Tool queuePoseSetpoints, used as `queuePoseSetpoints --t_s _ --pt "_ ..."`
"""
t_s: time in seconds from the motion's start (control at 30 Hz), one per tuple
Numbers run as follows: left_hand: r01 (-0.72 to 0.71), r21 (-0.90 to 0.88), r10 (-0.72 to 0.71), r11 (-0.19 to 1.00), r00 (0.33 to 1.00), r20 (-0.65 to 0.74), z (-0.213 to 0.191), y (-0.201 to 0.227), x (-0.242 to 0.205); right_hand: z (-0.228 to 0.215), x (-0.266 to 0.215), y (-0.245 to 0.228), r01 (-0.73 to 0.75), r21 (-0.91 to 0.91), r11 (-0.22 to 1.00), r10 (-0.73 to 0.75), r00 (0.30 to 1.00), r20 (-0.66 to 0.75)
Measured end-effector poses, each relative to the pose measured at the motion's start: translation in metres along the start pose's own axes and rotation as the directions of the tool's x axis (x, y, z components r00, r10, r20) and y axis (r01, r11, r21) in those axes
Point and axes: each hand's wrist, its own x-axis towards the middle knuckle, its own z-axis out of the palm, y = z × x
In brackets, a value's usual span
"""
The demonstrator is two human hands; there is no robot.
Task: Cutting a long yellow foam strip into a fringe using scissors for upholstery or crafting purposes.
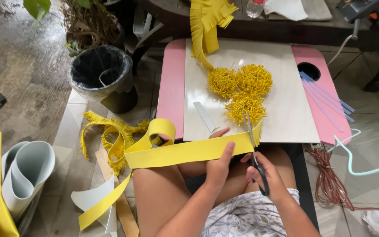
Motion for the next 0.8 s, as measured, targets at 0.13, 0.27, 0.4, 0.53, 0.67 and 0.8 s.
queuePoseSetpoints --t_s 0.13,0.27,0.4,0.53,0.67,0.8 --pt "-0.086 -0.135 0.069 0.987 0.990 -0.121 -0.019 0.013 0.008 -0.022 0.000 0.000 0.047 0.048 0.998 -0.044 0.998 -0.048" --pt "-0.242 -0.506 0.110 0.828 0.955 -0.275 -0.057 0.008 0.015 -0.049 -0.002 0.006 0.090 0.125 0.988 -0.070 0.985 -0.155" --pt "-0.212 -0.350 0.070 0.912 0.924 -0.376 -0.093 0.062 -0.001 -0.071 -0.003 0.009 0.080 0.164 0.983 -0.043 0.975 -0.218" --pt "-0.373 0.053 0.367 0.926 0.862 -0.350 -0.146 0.070 -0.009 -0.082 -0.005 -0.001 0.014 0.033 0.999 -0.008 0.982 -0.191" --pt "-0.356 0.119 0.374 0.927 0.898 -0.231 -0.198 0.043 -0.023 -0.102 0.008 0.032 0.037 0.080 0.996 -0.032 0.997 -0.065" --pt "-0.315 0.011 0.307 0.949 0.930 0.203 -0.215 -0.009 -0.026 -0.106 0.015 0.047 0.092 0.104 0.990 -0.092 0.996 -0.006"
